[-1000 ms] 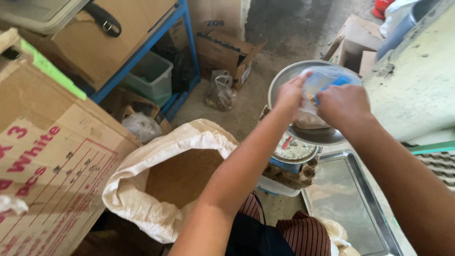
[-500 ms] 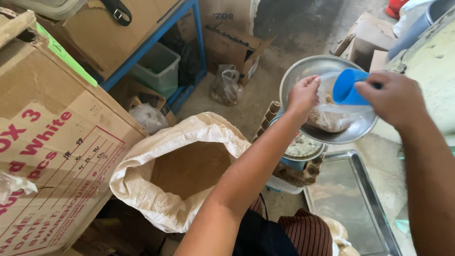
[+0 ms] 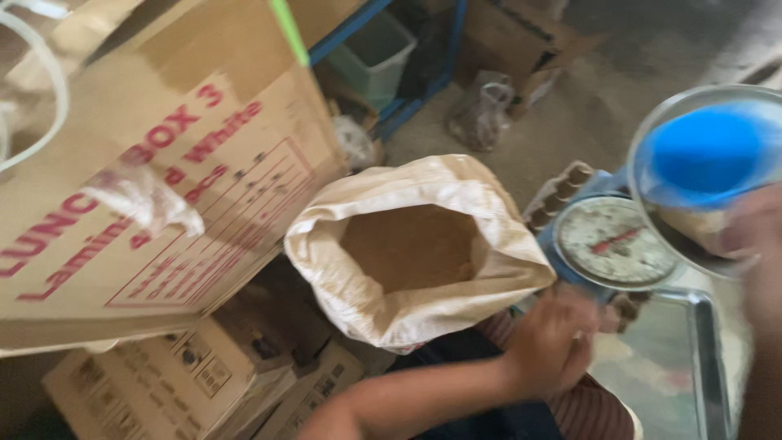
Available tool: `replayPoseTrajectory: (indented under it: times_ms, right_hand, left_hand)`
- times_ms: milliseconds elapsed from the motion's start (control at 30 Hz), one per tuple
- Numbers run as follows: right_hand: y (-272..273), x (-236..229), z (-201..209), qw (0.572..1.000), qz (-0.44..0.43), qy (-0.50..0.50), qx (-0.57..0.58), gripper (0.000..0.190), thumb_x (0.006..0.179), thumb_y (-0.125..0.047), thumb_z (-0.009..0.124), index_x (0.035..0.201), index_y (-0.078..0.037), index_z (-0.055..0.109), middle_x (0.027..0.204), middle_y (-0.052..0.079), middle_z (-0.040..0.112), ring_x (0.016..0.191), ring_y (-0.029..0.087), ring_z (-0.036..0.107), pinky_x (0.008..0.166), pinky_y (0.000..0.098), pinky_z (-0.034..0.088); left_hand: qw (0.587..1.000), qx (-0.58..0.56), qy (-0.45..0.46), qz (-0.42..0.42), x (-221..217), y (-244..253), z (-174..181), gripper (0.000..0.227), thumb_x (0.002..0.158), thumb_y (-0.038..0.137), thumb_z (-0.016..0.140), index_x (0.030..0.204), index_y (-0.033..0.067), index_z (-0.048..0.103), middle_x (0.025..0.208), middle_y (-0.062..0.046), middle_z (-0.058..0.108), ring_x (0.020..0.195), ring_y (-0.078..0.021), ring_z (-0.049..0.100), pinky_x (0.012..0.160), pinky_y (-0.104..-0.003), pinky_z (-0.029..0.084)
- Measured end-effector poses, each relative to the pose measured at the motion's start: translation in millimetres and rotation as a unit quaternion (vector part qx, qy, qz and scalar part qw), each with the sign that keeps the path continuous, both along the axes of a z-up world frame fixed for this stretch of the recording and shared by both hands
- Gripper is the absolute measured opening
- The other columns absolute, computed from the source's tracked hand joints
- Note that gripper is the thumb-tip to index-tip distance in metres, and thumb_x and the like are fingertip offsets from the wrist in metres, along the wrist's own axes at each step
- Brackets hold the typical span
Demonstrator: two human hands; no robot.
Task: The person scoops brown sugar from a large sack into plastic bags using a blue scoop, weighs each bag on a mechanical scale, and ties the bags closed.
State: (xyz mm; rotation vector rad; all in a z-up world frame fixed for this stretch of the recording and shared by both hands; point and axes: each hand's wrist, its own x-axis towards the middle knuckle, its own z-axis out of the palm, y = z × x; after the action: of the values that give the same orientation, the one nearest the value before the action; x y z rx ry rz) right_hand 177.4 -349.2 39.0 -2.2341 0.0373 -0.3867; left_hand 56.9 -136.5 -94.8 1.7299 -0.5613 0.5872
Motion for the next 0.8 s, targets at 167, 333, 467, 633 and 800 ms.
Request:
replayPoseTrajectory:
  times_ms: [167,333,467,633,800]
  right_hand:
    - [176.7,-6.1,-115.6,0.899,0.291,0.294,0.143,0.027,0.096,-0.029,0.068,0.091,-0.004,0.073,0.077,0.002,0.066,0.071,0.015,0.06,0.064,0.0336,0.051]
    - [289.0,25.7,-260.7,0.896,0.355,0.063,-0.26,0.025,0.097,-0.032,0.068,0.092,-0.008,0.072,0.092,0.014,0.07,0.086,0.033,0.068,0.076,0.0444,0.056]
    - [340.5,91.4,-334.2,0.851,0.292,0.089,-0.427,0.023,0.099,-0.017,0.054,0.112,-0.008,0.07,0.125,0.013,0.067,0.113,0.033,0.064,0.088,0.0433,0.056]
    - [389.0,134.1,-370.6,0.836,0.314,0.133,-0.429,0.025,0.097,-0.025,0.056,0.112,-0.011,0.071,0.122,0.011,0.068,0.112,0.032,0.064,0.092,0.0427,0.053]
    - [397.2,109.3,-361.6,0.802,0.421,0.205,-0.371,0.028,0.095,-0.032,0.058,0.111,-0.014,0.072,0.119,0.009,0.068,0.111,0.031,0.063,0.095,0.0422,0.05]
  left_hand:
    - [0.961,0.23,0.026,-0.154,-53.2,78.3,-71.9,0.019,0.092,0.013,0.07,0.111,0.0176,0.071,0.117,-0.005,0.065,0.103,-0.0244,0.063,0.083,-0.036,0.053]
    - [0.953,0.255,0.037,-0.158,-58.4,104.3,-91.8,0.02,0.09,0.024,0.069,0.11,0.0228,0.069,0.117,-0.006,0.066,0.111,-0.0276,0.063,0.095,-0.038,0.053]
    - [0.893,0.133,0.363,-0.23,-57.3,101.3,-112.0,0.043,0.101,0.029,0.063,0.141,0.0159,0.057,0.135,-0.02,0.061,0.124,-0.0414,0.06,0.101,-0.048,0.051]
    - [0.922,0.243,0.208,-0.218,-66.8,118.2,-169.5,0.03,0.105,0.028,0.056,0.132,0.0177,0.062,0.136,-0.013,0.062,0.126,-0.0317,0.062,0.098,-0.036,0.054]
    - [0.906,0.227,0.241,-0.263,-59.8,120.1,-174.5,0.032,0.105,0.03,0.054,0.133,0.0186,0.063,0.135,-0.012,0.063,0.126,-0.031,0.062,0.1,-0.037,0.053]
